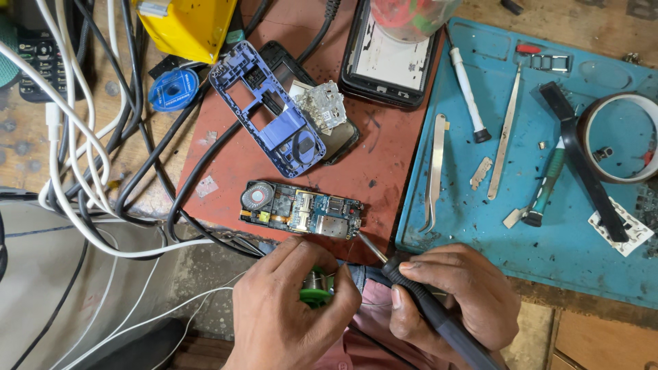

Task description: The person solders a disassembled phone motherboard on a repair bench, holding a soldering iron in one hand and solder wire in the other. They feed solder to points on the board, reposition the board, and set the solder spool on the bench near the end.

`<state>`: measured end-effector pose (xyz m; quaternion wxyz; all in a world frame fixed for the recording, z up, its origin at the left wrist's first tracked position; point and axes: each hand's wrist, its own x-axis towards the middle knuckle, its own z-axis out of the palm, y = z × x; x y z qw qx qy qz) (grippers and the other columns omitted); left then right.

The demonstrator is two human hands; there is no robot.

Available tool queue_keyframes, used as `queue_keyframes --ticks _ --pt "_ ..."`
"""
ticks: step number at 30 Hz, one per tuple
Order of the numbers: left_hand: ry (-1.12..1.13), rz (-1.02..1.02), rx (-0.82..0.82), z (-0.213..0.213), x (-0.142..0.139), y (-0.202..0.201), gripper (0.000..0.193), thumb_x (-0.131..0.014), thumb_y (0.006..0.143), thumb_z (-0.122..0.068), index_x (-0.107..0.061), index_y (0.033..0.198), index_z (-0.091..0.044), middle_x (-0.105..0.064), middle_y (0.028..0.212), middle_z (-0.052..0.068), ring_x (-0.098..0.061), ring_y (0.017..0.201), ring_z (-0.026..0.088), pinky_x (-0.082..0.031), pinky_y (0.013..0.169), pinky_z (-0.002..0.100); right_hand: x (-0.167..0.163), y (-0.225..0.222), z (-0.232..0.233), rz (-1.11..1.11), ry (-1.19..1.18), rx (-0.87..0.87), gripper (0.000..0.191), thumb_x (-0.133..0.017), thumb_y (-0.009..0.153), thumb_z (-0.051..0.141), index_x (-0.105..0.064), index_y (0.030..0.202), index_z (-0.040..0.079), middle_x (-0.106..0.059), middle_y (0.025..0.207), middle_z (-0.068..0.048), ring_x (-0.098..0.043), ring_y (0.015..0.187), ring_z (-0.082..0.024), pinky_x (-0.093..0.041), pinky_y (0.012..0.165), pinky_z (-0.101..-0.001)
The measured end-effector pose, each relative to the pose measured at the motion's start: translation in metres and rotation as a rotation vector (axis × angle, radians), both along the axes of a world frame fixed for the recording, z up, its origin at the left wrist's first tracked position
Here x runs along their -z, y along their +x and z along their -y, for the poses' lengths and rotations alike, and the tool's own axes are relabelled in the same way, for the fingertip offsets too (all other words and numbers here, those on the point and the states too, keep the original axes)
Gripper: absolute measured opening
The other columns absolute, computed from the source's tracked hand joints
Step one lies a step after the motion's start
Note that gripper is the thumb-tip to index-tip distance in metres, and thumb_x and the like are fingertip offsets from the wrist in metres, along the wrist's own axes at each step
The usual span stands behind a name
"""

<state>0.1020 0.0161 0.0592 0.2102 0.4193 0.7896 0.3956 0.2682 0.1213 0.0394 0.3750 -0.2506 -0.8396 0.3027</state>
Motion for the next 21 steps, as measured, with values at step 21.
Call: queue_keyframes --ticks 21 --pt "0.149 0.048 0.214 0.012 0.006 -0.008 0.015 -0.081 0.077 -0.013 -0.074 0.089 -0.009 -0.072 0.085 0.006 -0.073 0.075 0.024 -0.057 0.066 0.036 -0.003 0.005 0.012 -0.277 -0.261 -0.012 0.029 -0.076 0.097 0.019 -0.060 0.119 0.008 -0.076 0.093 -0.015 -0.075 0.078 -0.016 -0.059 0.075 -0.0315"
